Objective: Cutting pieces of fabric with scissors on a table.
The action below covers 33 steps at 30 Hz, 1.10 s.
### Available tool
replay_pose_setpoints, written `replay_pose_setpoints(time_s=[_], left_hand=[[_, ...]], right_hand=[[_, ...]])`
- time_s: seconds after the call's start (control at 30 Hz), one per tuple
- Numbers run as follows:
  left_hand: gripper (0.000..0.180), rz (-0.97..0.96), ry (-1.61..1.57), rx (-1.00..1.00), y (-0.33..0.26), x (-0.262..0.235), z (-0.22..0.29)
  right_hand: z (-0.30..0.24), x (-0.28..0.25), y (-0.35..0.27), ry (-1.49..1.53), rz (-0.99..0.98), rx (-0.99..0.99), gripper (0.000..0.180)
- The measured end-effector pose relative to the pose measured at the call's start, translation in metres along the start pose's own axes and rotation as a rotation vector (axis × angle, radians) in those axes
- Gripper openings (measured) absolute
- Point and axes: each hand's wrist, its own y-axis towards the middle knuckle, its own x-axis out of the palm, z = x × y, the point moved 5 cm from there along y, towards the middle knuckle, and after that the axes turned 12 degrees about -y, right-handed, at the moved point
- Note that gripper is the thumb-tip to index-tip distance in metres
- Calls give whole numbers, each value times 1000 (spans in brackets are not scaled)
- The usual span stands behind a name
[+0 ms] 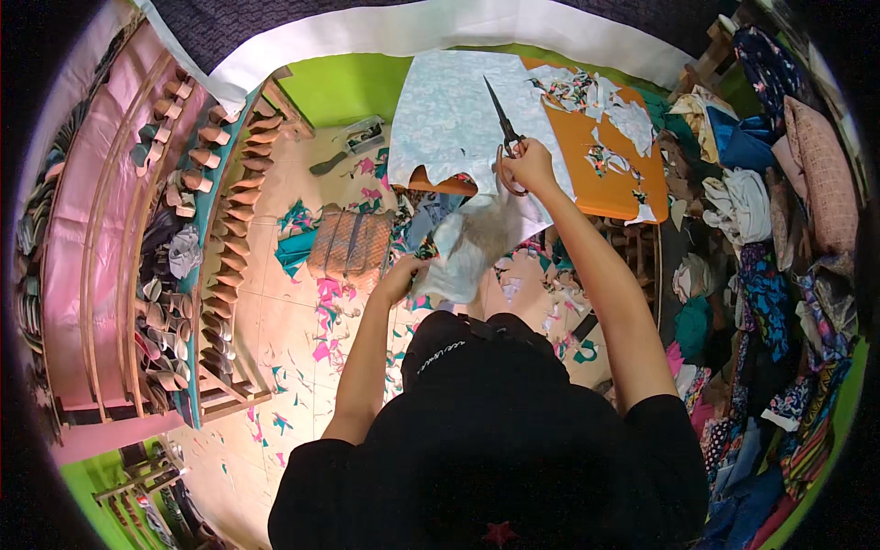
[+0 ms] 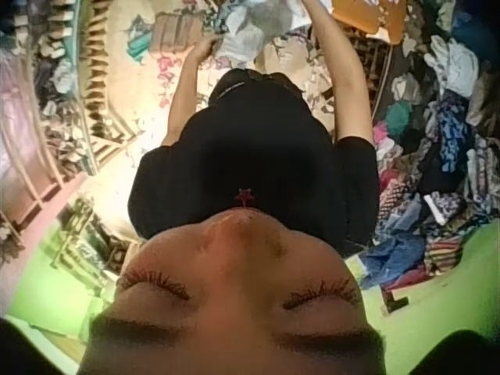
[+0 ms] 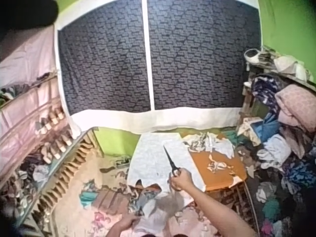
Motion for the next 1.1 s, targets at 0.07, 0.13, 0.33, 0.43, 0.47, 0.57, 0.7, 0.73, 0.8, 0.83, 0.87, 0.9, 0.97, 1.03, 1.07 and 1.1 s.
replay_pose_setpoints(time_s=[0.07,0.13,0.33,0.43,0.47,0.57,0.7,0.73,0.8,0.83,0.87,0.9,0.97,1.03,1.07,1.1], left_hand=[[23,65,-110,-52,-8,6,0],[25,-33,-468,38,-8,17,6],[21,47,-466,105,-4,9,-2],[9,70,-449,88,0,0,-19],[9,73,-450,82,7,-11,-31],[23,7,-558,2,9,-14,-54],[39,3,-649,-89,-13,5,-63],[39,7,-654,-106,-17,9,-65],[45,-64,-796,-158,-26,23,-68],[45,-39,-821,-153,-26,18,-76],[45,-29,-828,-160,-26,15,-83],[44,-30,-846,-163,-26,12,-91],[42,-56,-863,-154,-26,18,-97],[40,-10,-862,-162,-24,6,-120],[39,34,-856,-166,-25,4,-128],[39,41,-861,-163,-27,3,-135]], right_hand=[[3,4,-1,5,-39,21,29],[3,10,-2,56,-62,15,25],[9,22,-32,354,-284,106,22],[15,19,-60,419,-292,81,22],[16,16,-71,428,-312,58,22],[30,10,-111,494,-497,239,22],[56,10,-168,551,-746,368,21],[63,8,-180,549,-750,387,21],[69,6,-205,666,-853,402,21],[70,5,-214,666,-863,413,21],[71,6,-225,764,-903,538,22],[72,6,-236,861,-941,665,23],[78,3,-252,837,-965,673,26],[94,7,-265,636,-1015,640,35],[103,13,-272,634,-1024,641,35],[112,16,-276,445,-1005,510,39]])
